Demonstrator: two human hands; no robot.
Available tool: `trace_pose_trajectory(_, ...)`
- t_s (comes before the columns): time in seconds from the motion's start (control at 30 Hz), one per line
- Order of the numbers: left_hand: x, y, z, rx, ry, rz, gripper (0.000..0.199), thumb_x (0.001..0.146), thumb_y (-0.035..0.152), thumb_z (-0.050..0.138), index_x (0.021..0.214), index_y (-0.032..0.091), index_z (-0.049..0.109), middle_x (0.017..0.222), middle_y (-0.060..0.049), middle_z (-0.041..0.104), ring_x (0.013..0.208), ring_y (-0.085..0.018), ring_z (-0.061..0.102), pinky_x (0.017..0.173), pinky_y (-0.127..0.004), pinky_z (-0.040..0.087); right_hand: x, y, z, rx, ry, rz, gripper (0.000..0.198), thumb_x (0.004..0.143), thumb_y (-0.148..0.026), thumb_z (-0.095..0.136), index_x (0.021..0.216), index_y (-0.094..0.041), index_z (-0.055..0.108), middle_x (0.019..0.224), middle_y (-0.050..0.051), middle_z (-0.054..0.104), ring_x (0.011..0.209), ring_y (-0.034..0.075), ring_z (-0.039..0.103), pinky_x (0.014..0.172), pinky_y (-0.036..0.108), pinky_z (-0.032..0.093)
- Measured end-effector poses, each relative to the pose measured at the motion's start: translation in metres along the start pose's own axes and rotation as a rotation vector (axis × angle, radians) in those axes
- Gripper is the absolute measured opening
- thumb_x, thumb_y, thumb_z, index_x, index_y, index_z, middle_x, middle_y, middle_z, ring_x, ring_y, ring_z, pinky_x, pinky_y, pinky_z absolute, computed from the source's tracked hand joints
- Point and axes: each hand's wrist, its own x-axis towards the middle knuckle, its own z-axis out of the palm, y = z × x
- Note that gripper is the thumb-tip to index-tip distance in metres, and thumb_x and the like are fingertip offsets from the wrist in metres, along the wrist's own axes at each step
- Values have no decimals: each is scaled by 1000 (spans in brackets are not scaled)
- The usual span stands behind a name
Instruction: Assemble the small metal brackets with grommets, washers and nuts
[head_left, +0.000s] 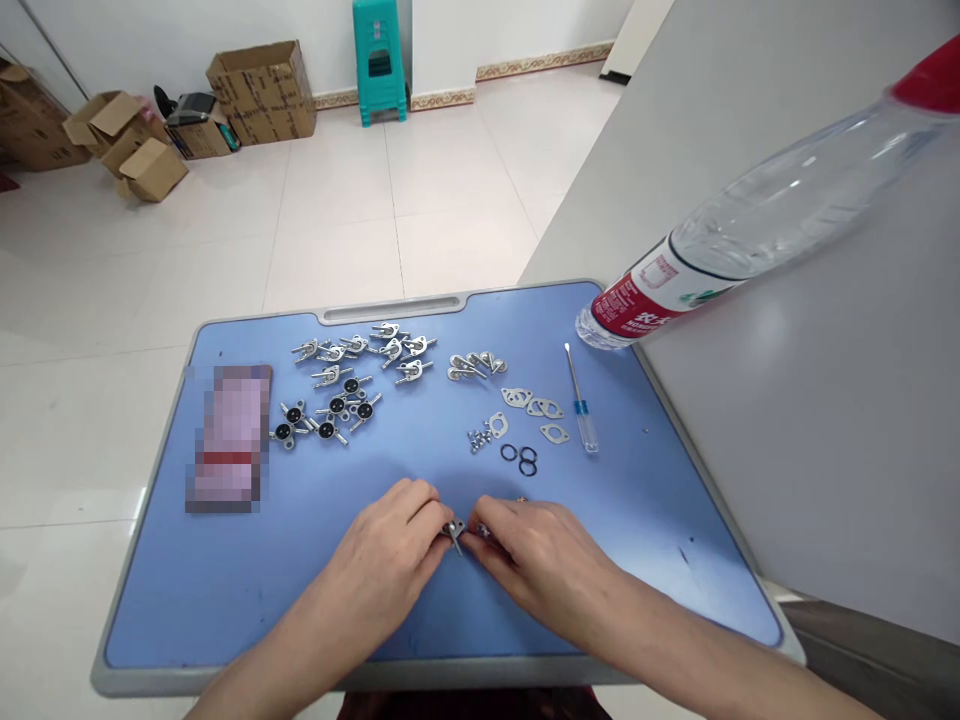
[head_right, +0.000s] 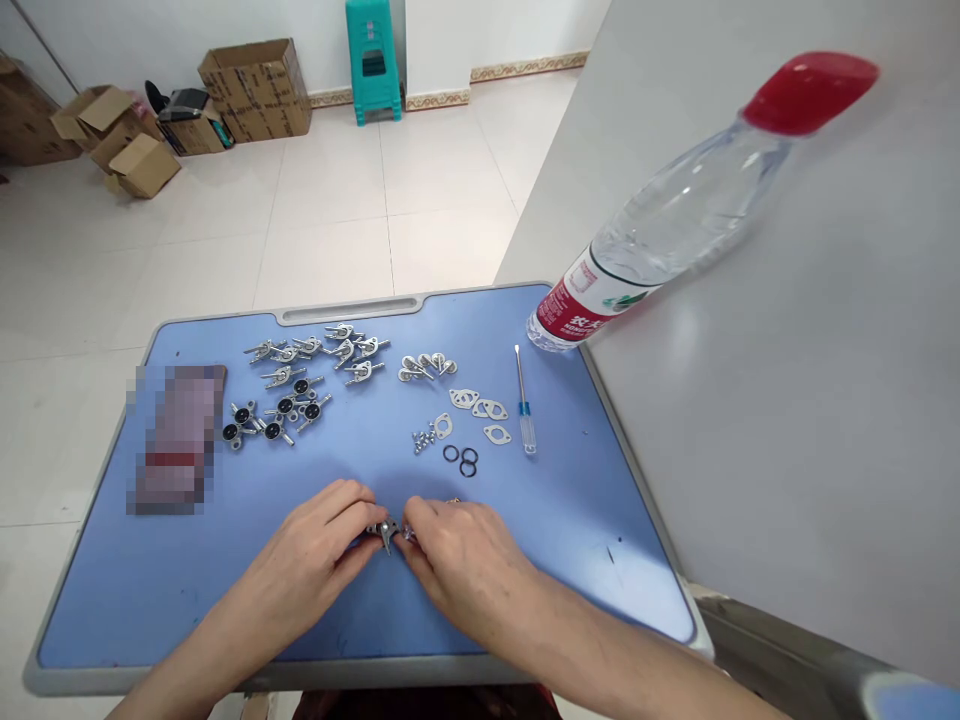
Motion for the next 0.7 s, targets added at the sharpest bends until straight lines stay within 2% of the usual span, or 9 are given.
trace_pose_trajectory(0.23, 1, 0, -1, 12, 12, 16, 12, 94, 12, 48, 96, 19, 58, 92, -3, 58, 84, -18, 56, 71, -29, 47, -1, 1, -4, 32, -10, 3, 17, 89, -16, 49, 73, -21, 45, 58, -2, 60, 47, 14, 53, 46, 25, 28)
trace_pose_trajectory(0.5, 1, 0, -2, 22, -12, -8, 11, 93, 13, 52, 98, 19, 59, 94, -3, 58, 85, -18, 56, 73, -30, 48, 4, 7, -31, 134, -53, 98, 8, 85, -18, 64, 81, -21, 57, 54, -7, 56, 45, 10, 50, 47, 22, 31)
trace_pose_trajectory(0.7, 0, -1, -2, 16, 7, 22, 11, 93, 12, 53, 98, 19, 59, 94, -2, 58, 85, -17, 56, 72, -29, 46, 3, 5, -23, 70, -142, 78, 7, 82, -14, 65, 83, -20, 61, 59, -5, 63, 50, 13, 56, 49, 24, 29)
